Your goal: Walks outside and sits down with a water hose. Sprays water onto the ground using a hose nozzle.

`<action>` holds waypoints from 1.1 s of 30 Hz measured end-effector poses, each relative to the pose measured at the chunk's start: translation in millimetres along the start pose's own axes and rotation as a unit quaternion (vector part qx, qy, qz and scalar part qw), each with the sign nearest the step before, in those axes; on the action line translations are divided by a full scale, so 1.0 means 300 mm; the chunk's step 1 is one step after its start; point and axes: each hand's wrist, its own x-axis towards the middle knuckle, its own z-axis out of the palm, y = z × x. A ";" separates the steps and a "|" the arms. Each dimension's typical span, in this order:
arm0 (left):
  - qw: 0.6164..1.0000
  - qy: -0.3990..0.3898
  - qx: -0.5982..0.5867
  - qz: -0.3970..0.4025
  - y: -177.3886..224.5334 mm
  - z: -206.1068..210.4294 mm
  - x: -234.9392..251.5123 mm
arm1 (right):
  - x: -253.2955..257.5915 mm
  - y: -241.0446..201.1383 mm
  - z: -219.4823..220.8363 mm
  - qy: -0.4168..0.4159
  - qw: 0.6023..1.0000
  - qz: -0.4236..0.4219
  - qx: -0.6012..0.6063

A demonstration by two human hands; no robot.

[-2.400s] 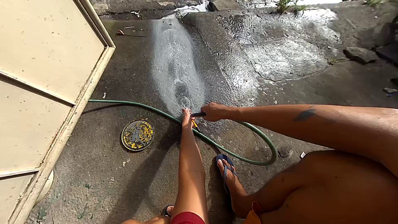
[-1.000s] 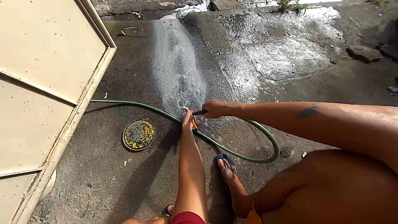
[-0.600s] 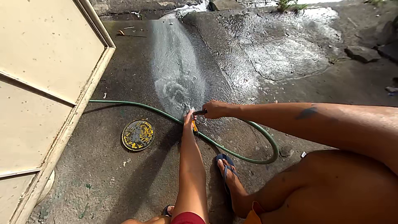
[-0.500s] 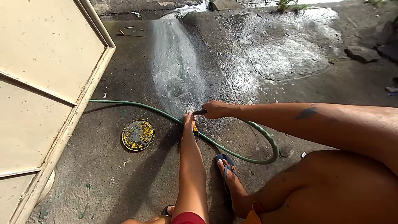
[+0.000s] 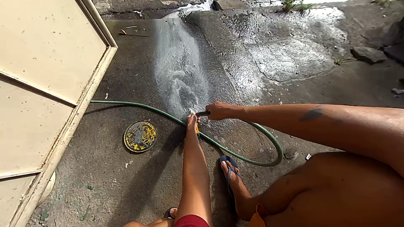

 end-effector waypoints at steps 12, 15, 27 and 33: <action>0.999 0.022 -0.043 -0.004 -0.003 0.001 -0.011 | -0.012 -0.014 -0.008 -0.007 1.000 0.012 -0.005; 0.995 0.020 -0.093 -0.038 0.009 0.004 -0.015 | -0.011 -0.013 -0.006 -0.008 1.000 0.014 -0.002; 0.996 0.012 -0.089 -0.026 -0.022 -0.027 0.022 | -0.009 -0.006 0.003 -0.001 1.000 0.001 0.002; 0.999 -0.003 -0.044 0.004 -0.007 -0.012 0.019 | -0.014 -0.006 0.002 0.003 1.000 0.001 0.005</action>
